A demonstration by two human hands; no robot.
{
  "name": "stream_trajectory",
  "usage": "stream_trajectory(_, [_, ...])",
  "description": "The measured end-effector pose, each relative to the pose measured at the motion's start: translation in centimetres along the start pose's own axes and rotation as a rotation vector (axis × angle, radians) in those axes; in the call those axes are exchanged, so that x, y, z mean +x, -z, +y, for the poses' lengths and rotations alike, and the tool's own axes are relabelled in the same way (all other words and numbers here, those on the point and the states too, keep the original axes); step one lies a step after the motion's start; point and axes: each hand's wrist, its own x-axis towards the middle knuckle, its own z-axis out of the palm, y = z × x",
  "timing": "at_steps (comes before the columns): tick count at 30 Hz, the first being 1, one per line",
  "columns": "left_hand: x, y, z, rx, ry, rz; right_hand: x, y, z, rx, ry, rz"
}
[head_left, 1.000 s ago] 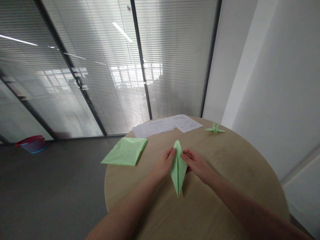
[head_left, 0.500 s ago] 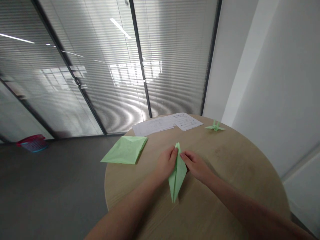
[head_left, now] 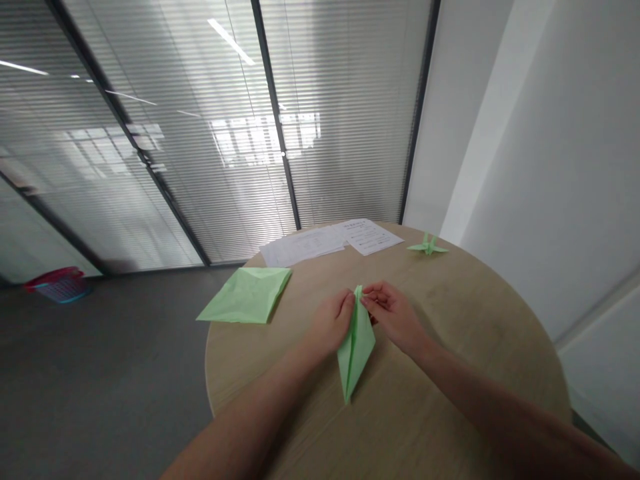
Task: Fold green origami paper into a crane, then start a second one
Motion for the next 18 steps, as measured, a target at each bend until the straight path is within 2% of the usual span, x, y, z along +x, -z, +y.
stream_trajectory(4, [0.16, -0.10, 0.01, -0.118, 0.037, 0.090, -0.08, 0.10, -0.21, -0.001, 0.039, 0.032])
stream_trajectory(8, [0.15, -0.06, 0.05, -0.205, 0.067, 0.126, -0.22, 0.06, -0.52, -0.005, 0.043, 0.059])
stream_trajectory(12, [0.06, 0.07, 0.14, -0.154, 0.075, 0.117, -0.14, 0.08, -0.39, -0.019, 0.070, 0.101])
stream_trajectory(18, [-0.03, 0.14, 0.18, -0.121, 0.065, 0.070, -0.02, 0.23, -0.12, -0.012, 0.083, 0.067])
